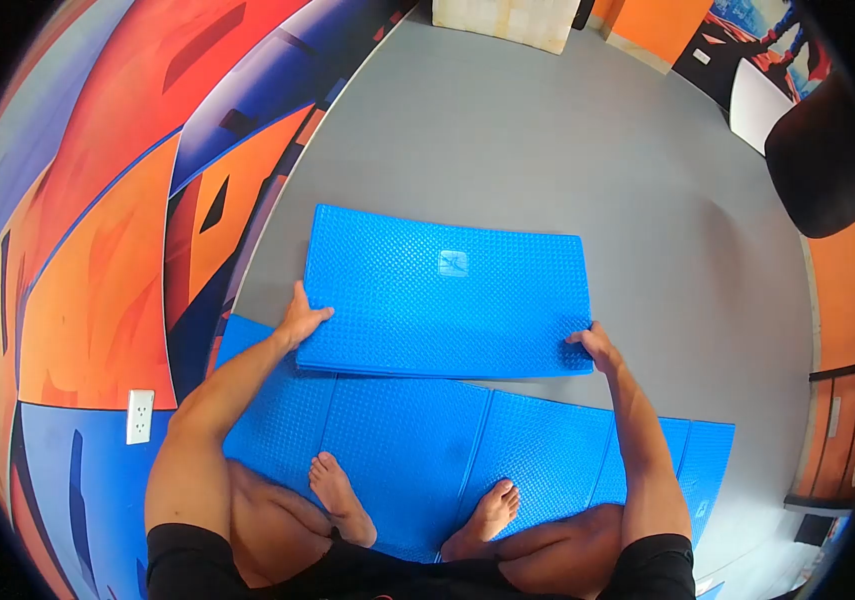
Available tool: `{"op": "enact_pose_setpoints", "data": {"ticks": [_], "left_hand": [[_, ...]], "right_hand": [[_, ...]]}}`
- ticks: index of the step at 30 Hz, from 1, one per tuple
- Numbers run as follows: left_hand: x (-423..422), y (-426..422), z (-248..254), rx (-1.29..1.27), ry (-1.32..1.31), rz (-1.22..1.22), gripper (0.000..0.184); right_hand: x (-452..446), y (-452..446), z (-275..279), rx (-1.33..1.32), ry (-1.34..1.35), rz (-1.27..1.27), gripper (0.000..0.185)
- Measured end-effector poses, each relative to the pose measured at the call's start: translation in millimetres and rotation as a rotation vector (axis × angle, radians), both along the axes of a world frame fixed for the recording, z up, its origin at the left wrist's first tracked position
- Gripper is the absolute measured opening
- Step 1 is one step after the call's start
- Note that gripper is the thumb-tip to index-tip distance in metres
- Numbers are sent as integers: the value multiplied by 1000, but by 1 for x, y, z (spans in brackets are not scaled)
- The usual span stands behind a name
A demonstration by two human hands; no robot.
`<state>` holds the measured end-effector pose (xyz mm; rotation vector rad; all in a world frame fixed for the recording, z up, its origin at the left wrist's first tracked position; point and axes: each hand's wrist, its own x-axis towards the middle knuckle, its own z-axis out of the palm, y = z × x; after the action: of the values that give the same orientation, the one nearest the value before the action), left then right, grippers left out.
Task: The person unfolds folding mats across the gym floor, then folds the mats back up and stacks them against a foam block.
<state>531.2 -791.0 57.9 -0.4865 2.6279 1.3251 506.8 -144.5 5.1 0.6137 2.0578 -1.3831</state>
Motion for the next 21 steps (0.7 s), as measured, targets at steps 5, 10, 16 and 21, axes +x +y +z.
{"op": "enact_pose_setpoints", "data": {"ticks": [5,10,16,21], "left_hand": [[-46,6,52,-173,233,-204,70],[-67,45,90,-338,363,-277,70],[-98,84,104,-448,473,-371,72],[-92,116,112,-546,226,-350,74]], "right_hand": [[-26,-55,35,349,663,180,83],[-38,-143,108,622,663,272,86],[-62,-176,135,710,826,381,92],[-69,-188,167,717,792,487,93]]}}
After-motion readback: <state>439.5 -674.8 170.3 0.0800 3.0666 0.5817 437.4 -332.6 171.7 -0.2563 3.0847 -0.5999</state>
